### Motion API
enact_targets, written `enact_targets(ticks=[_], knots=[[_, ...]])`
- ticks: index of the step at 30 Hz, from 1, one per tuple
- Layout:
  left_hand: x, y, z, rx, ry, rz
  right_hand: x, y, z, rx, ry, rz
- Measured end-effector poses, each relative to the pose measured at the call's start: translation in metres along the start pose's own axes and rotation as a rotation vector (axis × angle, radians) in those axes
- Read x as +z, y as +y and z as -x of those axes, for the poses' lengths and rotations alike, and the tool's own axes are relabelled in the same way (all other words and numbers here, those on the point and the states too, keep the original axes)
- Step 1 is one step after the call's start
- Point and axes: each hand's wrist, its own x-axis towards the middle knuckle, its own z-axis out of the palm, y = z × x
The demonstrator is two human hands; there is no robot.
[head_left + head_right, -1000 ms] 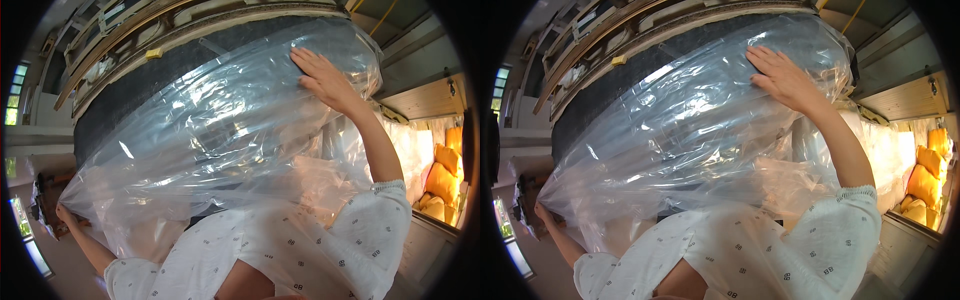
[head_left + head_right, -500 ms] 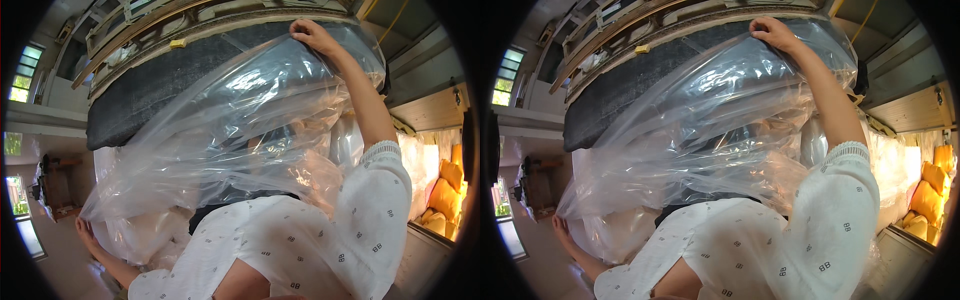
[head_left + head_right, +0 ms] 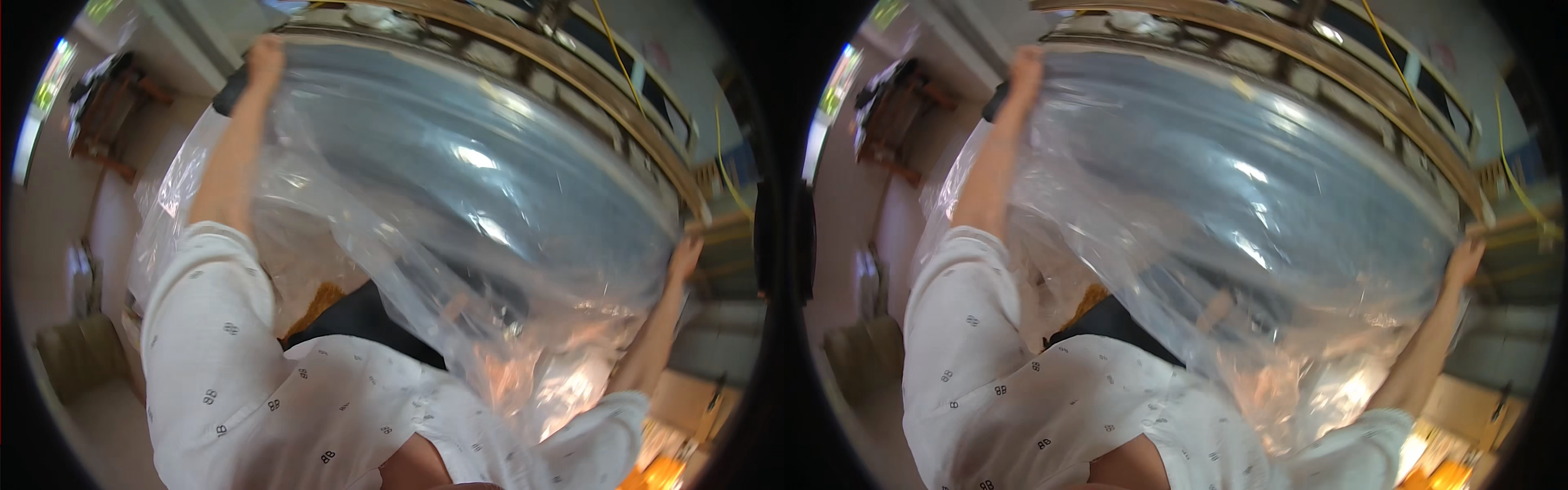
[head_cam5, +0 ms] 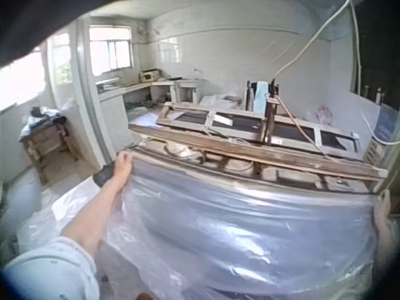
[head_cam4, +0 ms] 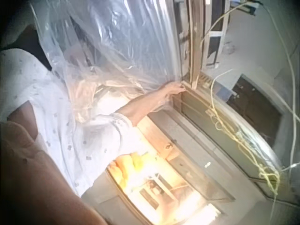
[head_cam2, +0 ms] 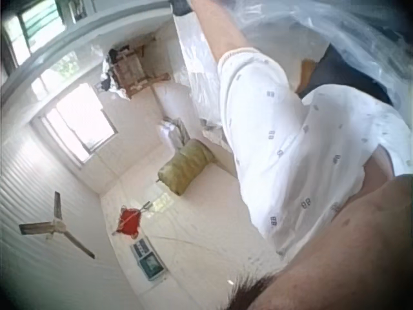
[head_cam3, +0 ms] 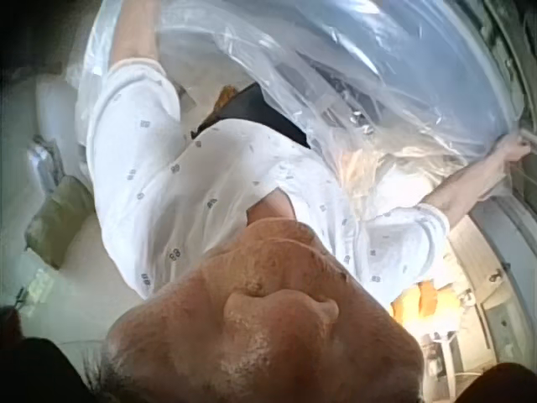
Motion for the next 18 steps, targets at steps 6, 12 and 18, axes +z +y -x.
enact_targets(ticks=[6, 12, 18], knots=[[-0.010, -0.017, -0.009, -0.195, -0.023, 0.337, 0.038, -0.015, 0.013, 0.038, -0.095, -0.542], [0.021, 0.006, -0.019, -0.242, -0.073, 0.398, 0.062, 0.009, -0.012, 0.063, -0.123, -0.425], [0.025, 0.009, -0.023, -0.090, -0.010, 0.124, 0.064, 0.005, -0.018, 0.116, -0.148, -0.405]])
